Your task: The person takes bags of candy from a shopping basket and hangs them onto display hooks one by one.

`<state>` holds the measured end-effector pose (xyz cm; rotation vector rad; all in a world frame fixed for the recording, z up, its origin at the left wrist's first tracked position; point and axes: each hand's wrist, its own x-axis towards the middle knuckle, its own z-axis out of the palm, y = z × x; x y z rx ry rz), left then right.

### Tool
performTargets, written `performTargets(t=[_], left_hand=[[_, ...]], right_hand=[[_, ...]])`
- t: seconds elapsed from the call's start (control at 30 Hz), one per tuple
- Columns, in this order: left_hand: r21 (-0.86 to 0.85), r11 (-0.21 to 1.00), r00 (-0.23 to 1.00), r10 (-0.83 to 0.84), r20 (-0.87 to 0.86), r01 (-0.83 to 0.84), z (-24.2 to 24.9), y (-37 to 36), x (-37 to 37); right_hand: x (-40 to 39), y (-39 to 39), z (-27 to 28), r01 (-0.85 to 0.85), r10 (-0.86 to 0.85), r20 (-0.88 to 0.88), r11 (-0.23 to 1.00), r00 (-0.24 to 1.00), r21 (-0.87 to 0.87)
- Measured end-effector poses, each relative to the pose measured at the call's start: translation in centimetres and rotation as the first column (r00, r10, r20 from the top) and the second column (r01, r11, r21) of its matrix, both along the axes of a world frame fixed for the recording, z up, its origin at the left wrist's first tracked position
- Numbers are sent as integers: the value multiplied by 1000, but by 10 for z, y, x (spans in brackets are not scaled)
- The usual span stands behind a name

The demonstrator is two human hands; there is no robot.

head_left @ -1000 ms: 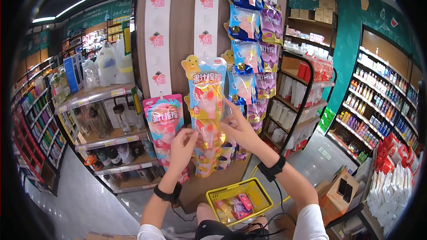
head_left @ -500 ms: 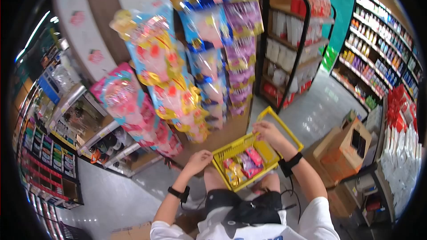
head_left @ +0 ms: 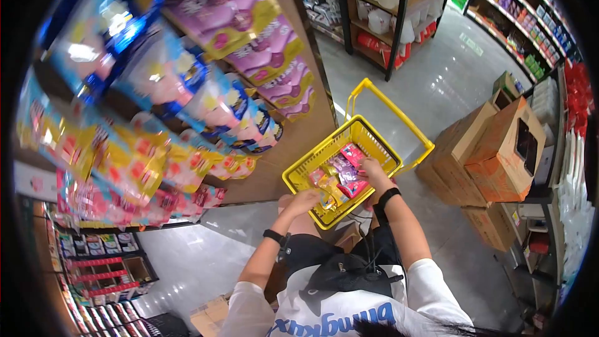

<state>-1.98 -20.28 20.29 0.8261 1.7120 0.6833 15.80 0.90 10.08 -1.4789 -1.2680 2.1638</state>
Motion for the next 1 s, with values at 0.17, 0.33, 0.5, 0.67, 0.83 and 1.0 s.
performTargets(t=[0.17,0.33,0.5,0.67,0.83,1.0], left_hand=[[-108,993,997,-52,-50,47,-106,27,-4],[-128,989,985,-94,-143,75,-225,20,-2],[-312,943,940,-204,-272,115,-175,55,23],[-181,983,971,-30,-239,-14,-220,43,30],[-142,988,907,-115,-405,62,-250,46,24],[-310,950,935,-78,-347,-36,-283,48,8]], right_hand=[[-34,-29,-44,-43,45,38,998,998,-51],[-48,-68,-103,-284,213,341,943,916,174],[-37,-81,-80,-563,481,369,812,796,156],[-36,-100,-120,-565,510,268,801,818,200],[-34,-80,-115,-548,524,196,832,829,91],[-39,-96,-157,-664,595,375,744,711,77]])
